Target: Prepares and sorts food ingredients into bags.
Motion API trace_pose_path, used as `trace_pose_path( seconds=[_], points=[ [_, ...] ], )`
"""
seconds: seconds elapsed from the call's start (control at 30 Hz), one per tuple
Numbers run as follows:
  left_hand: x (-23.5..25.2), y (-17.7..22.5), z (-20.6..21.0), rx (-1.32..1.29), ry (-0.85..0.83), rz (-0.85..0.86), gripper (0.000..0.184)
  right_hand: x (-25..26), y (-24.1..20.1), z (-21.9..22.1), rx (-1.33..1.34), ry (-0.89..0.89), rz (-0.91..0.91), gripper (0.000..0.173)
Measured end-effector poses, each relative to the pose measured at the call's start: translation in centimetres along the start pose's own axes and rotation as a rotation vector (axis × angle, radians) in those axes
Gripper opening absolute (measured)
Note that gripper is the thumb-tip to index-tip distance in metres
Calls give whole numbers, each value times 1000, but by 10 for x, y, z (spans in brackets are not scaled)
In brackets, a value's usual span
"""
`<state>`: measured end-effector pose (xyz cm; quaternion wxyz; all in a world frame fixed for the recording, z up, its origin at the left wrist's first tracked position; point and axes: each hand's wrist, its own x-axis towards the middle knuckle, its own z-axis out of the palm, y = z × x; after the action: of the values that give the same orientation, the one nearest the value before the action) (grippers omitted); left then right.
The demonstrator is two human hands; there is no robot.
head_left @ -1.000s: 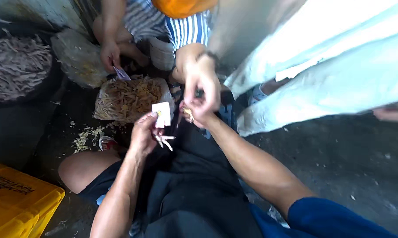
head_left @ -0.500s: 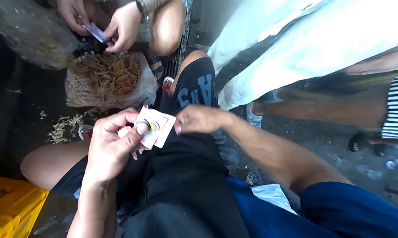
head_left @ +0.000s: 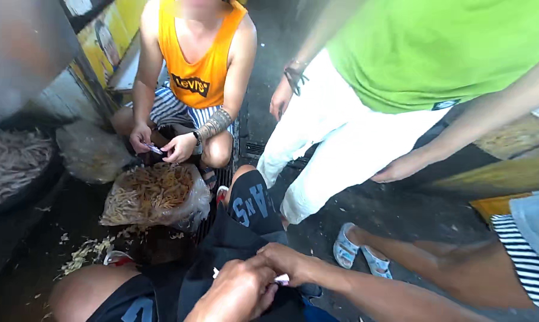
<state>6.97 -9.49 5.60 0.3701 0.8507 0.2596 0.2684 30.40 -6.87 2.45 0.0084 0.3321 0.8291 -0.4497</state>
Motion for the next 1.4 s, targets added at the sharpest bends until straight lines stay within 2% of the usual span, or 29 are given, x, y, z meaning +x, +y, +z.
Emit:
trace_pose_path(
  seconds=[0.1, 0.2, 0.33, 0.43, 0.53, 0.57, 0.67, 0.73, 0.8, 0.87, 0.93, 1.0, 1.07, 1.1, 1.13, 1.2, 1.27, 1.3, 1.33, 1.4],
  points=[
    [-5, 7, 27, 193, -78, -73, 19, 3, -10, -17, -51, 21, 26, 20],
    [-2, 25, 32, 335, -266, -380, 24, -4, -18, -18, -78, 105, 7, 21],
    [7, 26, 32, 514, -322, -647, 25, -4, -19, -15, -116, 179, -100, 23],
    [-1, 28, 26, 458, -319, -662, 25, -5, -24, -13, -109, 188, -88, 19],
    [-11, 40, 5, 248, -386, -658, 27, -8, -25, -19, -82, 155, -3, 17],
    [-15, 43, 1, 200, -362, -619, 27, -10, -25, -19, -80, 150, 9, 15],
    [-29, 35, 17, 222, -75, -380, 20, -12, -31, -22, -32, 62, -28, 20],
    [-31, 21, 31, 282, 1, -280, 20, -8, -41, -29, -15, -48, -9, 18],
    [-31, 14, 31, 214, -99, -348, 26, -2, -41, -34, -7, -166, 53, 18],
    [-30, 15, 23, 156, -171, -443, 24, 3, -38, -39, 11, -294, 111, 21],
    [-29, 20, 13, 113, -237, -565, 25, 8, -38, -42, 19, -345, 136, 22],
    [-32, 18, 6, 84, -276, -646, 30, 17, -33, -47, 44, -273, 136, 20],
    [-37, 9, -6, 24, -264, -646, 43, 33, -32, -56, 110, -139, 137, 20],
    [-41, 4, -17, -14, -201, -628, 47, 44, -32, -60, 158, -77, 129, 22],
    [-46, -2, -31, -67, -70, -603, 45, 57, -31, -64, 220, -21, 114, 24],
    [-57, -11, -78, -258, 264, -568, 31, 90, -33, -70, 331, 47, 61, 34],
    [-64, -24, -123, -604, 574, -594, 23, 129, -37, -72, 424, 70, 1, 44],
    [-65, -36, -133, -811, 704, -587, 21, 145, -38, -69, 488, 59, -7, 45],
    [-65, -49, -139, -978, 805, -567, 20, 162, -39, -65, 564, 41, -7, 44],
    [-58, -70, -154, -1113, 927, -542, 20, 197, -43, -62, 644, 24, -40, 44]
  ],
)
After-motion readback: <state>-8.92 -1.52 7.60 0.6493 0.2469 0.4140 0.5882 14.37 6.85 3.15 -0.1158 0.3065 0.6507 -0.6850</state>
